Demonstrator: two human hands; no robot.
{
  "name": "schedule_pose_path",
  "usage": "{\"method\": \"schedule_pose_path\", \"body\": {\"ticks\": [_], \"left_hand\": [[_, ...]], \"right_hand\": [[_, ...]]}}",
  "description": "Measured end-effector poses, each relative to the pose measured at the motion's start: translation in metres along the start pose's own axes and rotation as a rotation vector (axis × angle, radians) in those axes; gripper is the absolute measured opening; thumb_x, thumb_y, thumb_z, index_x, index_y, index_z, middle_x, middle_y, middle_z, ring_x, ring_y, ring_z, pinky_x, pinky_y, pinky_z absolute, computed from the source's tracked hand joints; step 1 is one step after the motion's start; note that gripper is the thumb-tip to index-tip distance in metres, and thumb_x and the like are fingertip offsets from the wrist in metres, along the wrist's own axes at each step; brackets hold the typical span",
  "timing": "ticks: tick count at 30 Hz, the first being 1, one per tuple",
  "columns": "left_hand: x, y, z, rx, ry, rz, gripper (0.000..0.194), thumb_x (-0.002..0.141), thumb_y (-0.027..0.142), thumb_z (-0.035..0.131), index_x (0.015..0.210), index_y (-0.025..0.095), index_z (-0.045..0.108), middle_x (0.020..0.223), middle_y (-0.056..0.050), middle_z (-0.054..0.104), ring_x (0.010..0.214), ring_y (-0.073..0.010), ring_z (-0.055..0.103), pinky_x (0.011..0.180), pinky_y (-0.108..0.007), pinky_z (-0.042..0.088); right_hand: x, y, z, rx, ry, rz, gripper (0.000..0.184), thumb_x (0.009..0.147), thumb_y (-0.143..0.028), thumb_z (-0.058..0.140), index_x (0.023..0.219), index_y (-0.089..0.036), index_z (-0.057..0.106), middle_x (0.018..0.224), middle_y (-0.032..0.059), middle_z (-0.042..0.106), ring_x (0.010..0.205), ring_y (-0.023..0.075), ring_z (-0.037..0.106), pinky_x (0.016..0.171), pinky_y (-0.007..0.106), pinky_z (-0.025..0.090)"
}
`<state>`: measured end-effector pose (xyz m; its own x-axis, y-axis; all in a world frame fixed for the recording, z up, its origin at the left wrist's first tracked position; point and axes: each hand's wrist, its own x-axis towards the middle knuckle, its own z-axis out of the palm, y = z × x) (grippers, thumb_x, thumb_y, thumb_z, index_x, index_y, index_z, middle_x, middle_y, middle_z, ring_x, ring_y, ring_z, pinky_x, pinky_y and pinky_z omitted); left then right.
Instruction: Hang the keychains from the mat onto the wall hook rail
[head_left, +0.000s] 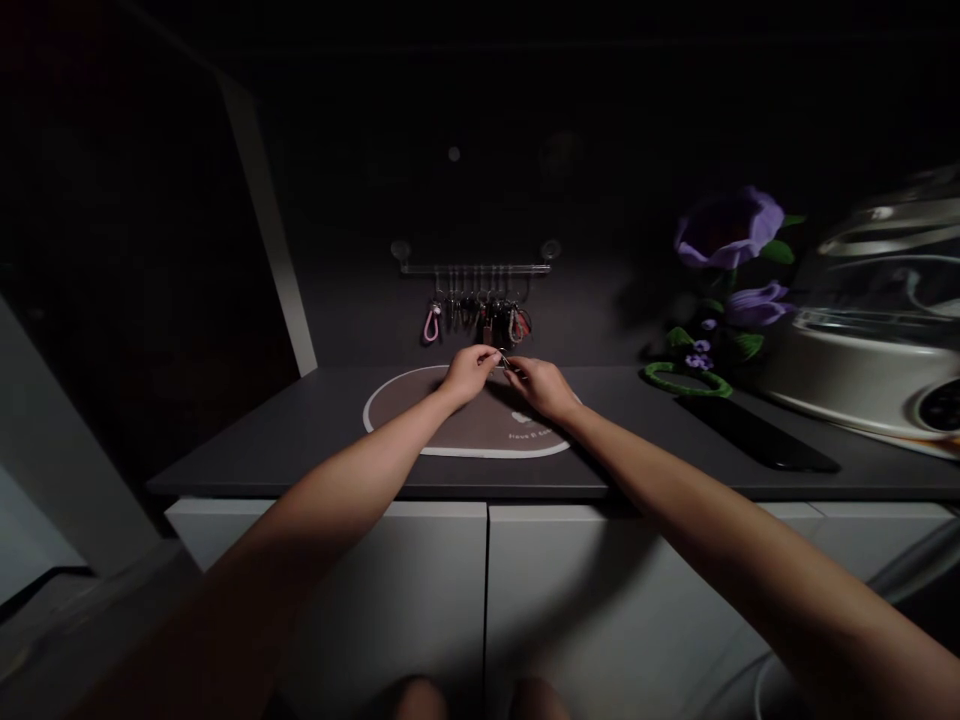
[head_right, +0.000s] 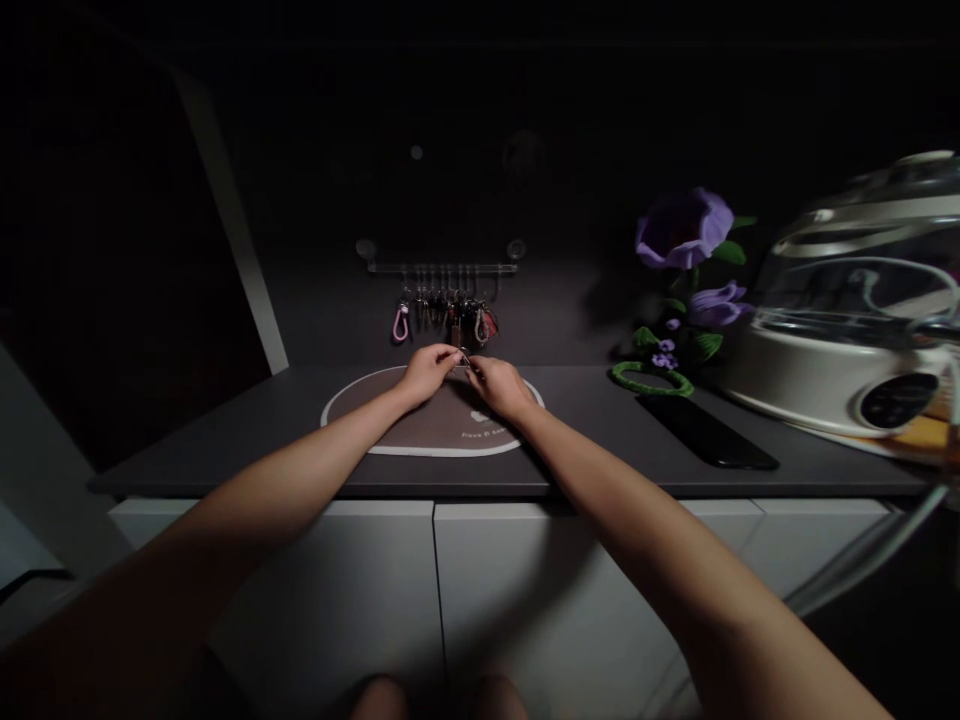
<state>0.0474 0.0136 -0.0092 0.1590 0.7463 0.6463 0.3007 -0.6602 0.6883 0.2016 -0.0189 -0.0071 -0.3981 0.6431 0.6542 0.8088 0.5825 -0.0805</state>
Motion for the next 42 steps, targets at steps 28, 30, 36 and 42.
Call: {"method": "schedule_pose_path", "body": {"ticks": [28, 30, 36, 42], "left_hand": [[-0.003, 0.007, 0.003, -0.180, -0.100, -0.029, 0.023, 0.074, 0.029, 0.056, 0.085, 0.011, 0.065, 0.085, -0.006, 0.068, 0.077, -0.0148, 0.060, 0.074, -0.027, 0.045], [-0.003, 0.006, 0.002, -0.146, -0.104, -0.004, 0.023, 0.074, 0.030, 0.056, 0.086, 0.012, 0.065, 0.086, -0.006, 0.068, 0.079, -0.0152, 0.060, 0.076, -0.027, 0.045], [-0.004, 0.001, -0.003, 0.050, -0.084, 0.016, 0.024, 0.076, 0.032, 0.052, 0.080, 0.013, 0.066, 0.073, -0.005, 0.067, 0.066, -0.0138, 0.057, 0.065, -0.025, 0.043], [-0.004, -0.004, -0.006, 0.206, -0.060, -0.053, 0.026, 0.077, 0.031, 0.048, 0.068, 0.013, 0.064, 0.059, -0.002, 0.061, 0.053, -0.0116, 0.052, 0.055, -0.023, 0.039]], "right_hand": [[0.000, 0.002, -0.002, 0.167, 0.203, 0.002, 0.022, 0.088, -0.031, 0.034, 0.089, -0.017, 0.051, 0.087, 0.0080, 0.056, 0.080, 0.0158, 0.050, 0.073, 0.027, 0.039], [0.000, 0.002, -0.004, 0.189, 0.216, 0.014, 0.021, 0.087, -0.031, 0.034, 0.088, -0.017, 0.051, 0.087, 0.0081, 0.056, 0.081, 0.0161, 0.051, 0.074, 0.027, 0.040], [0.001, 0.004, -0.012, 0.239, 0.294, 0.132, 0.021, 0.085, -0.031, 0.035, 0.082, -0.018, 0.051, 0.083, 0.0073, 0.058, 0.078, 0.0164, 0.052, 0.074, 0.029, 0.041], [0.017, 0.021, -0.020, 0.392, 0.330, 0.318, 0.022, 0.082, -0.036, 0.038, 0.079, -0.018, 0.051, 0.073, 0.0029, 0.058, 0.068, 0.0136, 0.052, 0.066, 0.026, 0.043]]}}
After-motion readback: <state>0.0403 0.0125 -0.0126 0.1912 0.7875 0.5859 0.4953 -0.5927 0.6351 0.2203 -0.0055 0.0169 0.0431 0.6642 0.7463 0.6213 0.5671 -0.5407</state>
